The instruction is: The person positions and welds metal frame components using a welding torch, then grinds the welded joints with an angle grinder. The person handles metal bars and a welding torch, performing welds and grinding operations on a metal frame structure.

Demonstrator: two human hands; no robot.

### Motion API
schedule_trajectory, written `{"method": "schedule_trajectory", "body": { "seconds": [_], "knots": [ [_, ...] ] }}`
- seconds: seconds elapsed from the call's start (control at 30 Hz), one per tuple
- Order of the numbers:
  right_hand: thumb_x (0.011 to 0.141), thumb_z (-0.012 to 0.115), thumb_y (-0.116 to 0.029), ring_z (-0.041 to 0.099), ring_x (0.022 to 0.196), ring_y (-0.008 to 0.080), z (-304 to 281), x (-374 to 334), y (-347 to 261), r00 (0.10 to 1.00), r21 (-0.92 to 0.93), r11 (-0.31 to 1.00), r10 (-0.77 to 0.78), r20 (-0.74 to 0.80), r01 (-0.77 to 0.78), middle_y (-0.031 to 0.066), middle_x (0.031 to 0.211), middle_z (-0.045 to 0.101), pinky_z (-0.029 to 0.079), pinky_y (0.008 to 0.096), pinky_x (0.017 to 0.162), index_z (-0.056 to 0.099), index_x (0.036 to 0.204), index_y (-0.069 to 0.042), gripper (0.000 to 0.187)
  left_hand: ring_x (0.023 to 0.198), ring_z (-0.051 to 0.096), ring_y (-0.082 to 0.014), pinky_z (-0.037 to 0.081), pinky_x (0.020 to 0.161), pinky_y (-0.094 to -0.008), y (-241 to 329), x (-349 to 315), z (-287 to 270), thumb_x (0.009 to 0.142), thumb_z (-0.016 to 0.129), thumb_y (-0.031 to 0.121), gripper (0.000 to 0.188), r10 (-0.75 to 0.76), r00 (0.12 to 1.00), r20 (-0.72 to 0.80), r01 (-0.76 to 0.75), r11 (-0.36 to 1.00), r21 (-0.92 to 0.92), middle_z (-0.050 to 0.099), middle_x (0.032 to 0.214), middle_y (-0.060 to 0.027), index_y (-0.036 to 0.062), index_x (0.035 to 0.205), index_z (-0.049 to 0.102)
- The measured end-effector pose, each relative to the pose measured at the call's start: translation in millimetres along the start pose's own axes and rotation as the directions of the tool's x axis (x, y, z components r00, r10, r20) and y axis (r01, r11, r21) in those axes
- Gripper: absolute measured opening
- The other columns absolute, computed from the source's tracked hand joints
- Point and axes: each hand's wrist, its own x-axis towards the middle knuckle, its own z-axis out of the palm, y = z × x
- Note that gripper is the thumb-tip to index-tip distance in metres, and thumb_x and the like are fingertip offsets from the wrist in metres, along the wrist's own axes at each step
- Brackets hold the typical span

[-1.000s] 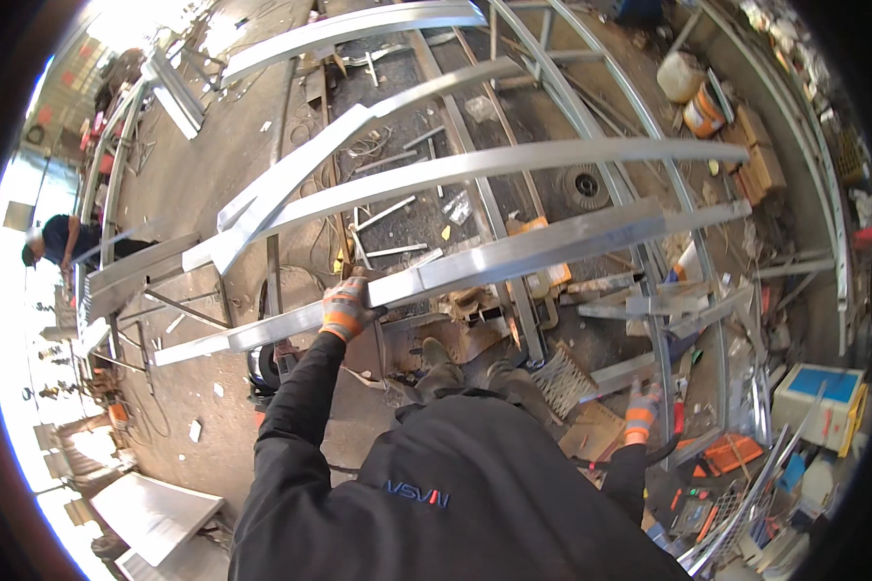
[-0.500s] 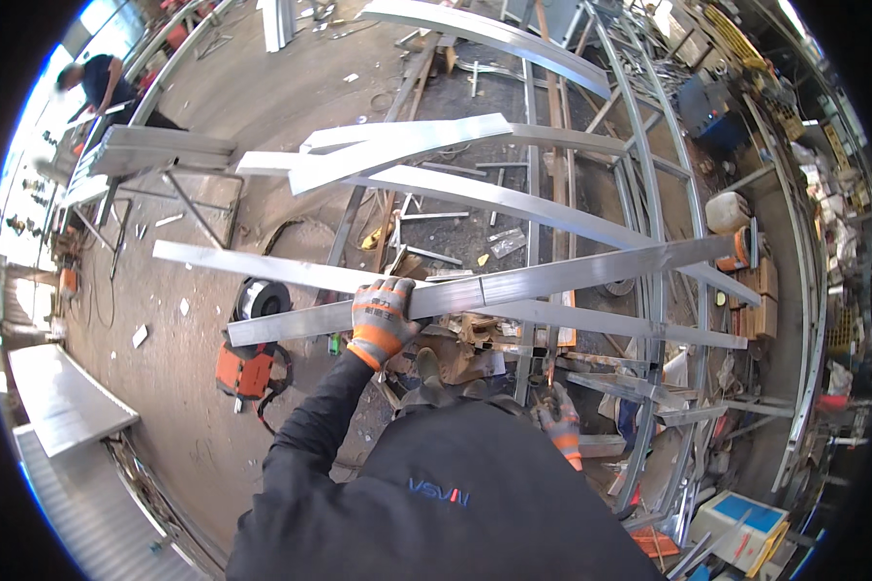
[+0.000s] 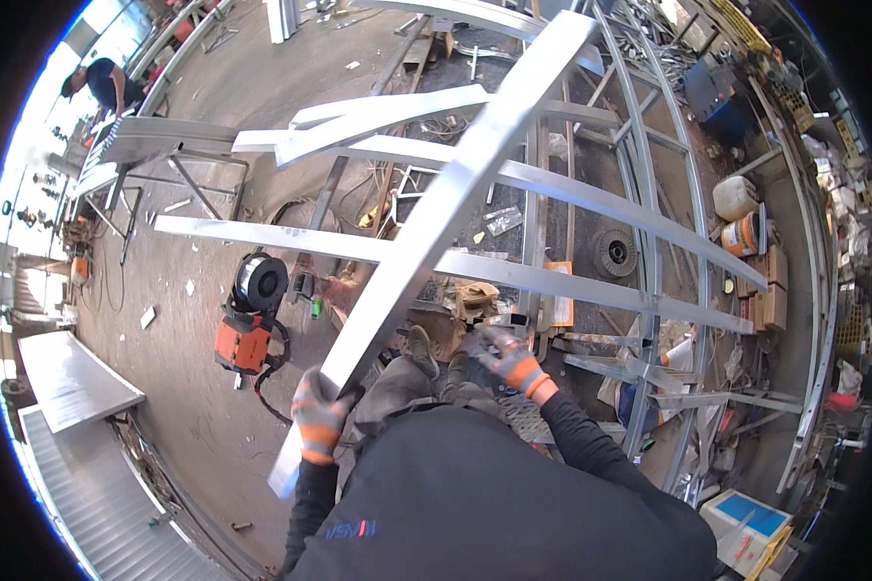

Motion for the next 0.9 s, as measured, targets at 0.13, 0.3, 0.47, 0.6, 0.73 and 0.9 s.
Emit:
{"method": "schedule_trajectory", "body": {
  "seconds": [0.13,0.3,0.47,0.6,0.73,0.9],
  "knots": [
    [0.103,0.076,-0.037,0.071,0.131,0.0391,29,4,-26,0.983,0.104,0.985,-0.151,0.109,0.139,0.0239,0.142,0.073,0.057,0.0464,0.11,0.062,0.156,-0.008,0.062,0.084,0.073,-0.0279,0.058,0.081,-0.0403,-15,-49,-16,0.068,0.105,0.028,0.061,-0.242,0.969,-0.039,0.24,0.969,-0.052,0.078,0.096,-0.0132,-0.0003,0.111,0.072],
    [0.102,0.077,-0.03,0.073,0.127,0.0354,76,9,-71,0.9,0.205,0.971,-0.198,0.389,0.125,0.021,0.14,0.074,0.059,0.043,0.107,0.059,0.158,-0.006,0.064,0.093,0.07,-0.0196,0.058,0.087,-0.037,-29,-98,-41,0.072,0.103,0.017,0.061,-0.358,0.926,-0.12,0.345,0.931,-0.118,0.076,0.102,-0.0112,-0.0047,0.117,0.069],
    [0.103,0.073,-0.038,0.073,0.119,0.0421,116,17,-106,0.833,0.175,0.926,-0.378,0.403,0.335,0.0241,0.133,0.075,0.058,0.0475,0.102,0.062,0.156,-0.011,0.06,0.094,0.07,-0.0227,0.058,0.087,-0.0399,-50,-126,-64,0.068,0.106,0.024,0.069,-0.389,0.891,-0.234,0.41,0.911,0.047,0.076,0.101,-0.0106,-0.002,0.12,0.069],
    [0.102,0.075,-0.036,0.076,0.112,0.0395,149,25,-141,0.773,0.198,0.884,-0.467,0.43,0.424,0.0205,0.126,0.078,0.061,0.0471,0.096,0.066,0.151,-0.01,0.056,0.108,0.075,-0.0393,0.06,0.097,-0.0438,-84,-144,-84,0.071,0.105,0.035,0.078,-0.513,0.824,-0.241,0.529,0.848,0.004,0.077,0.117,-0.0255,-0.0034,0.13,0.071],
    [0.099,0.079,-0.027,0.077,0.119,0.0351,197,31,-185,0.735,0.252,0.954,-0.289,0.613,0.165,0.0228,0.132,0.076,0.061,0.0424,0.102,0.064,0.154,-0.008,0.06,0.102,0.076,-0.0361,0.06,0.092,-0.0452,-131,-160,-113,0.067,0.107,0.039,0.082,-0.409,0.852,-0.327,0.433,0.901,-0.001,0.078,0.109,-0.0205,-0.0041,0.126,0.072],
    [0.098,0.081,-0.017,0.077,0.118,0.0246,308,40,-271,0.674,0.184,0.958,-0.285,0.682,0.219,0.0197,0.133,0.078,0.061,0.0398,0.101,0.064,0.153,-0.004,0.059,0.1,0.075,-0.0372,0.059,0.09,-0.0478,-236,-164,-184,0.066,0.105,0.038,0.07,-0.398,0.82,-0.411,0.421,0.906,-0.038,0.078,0.107,-0.0165,0.0049,0.12,0.075]
  ]
}}
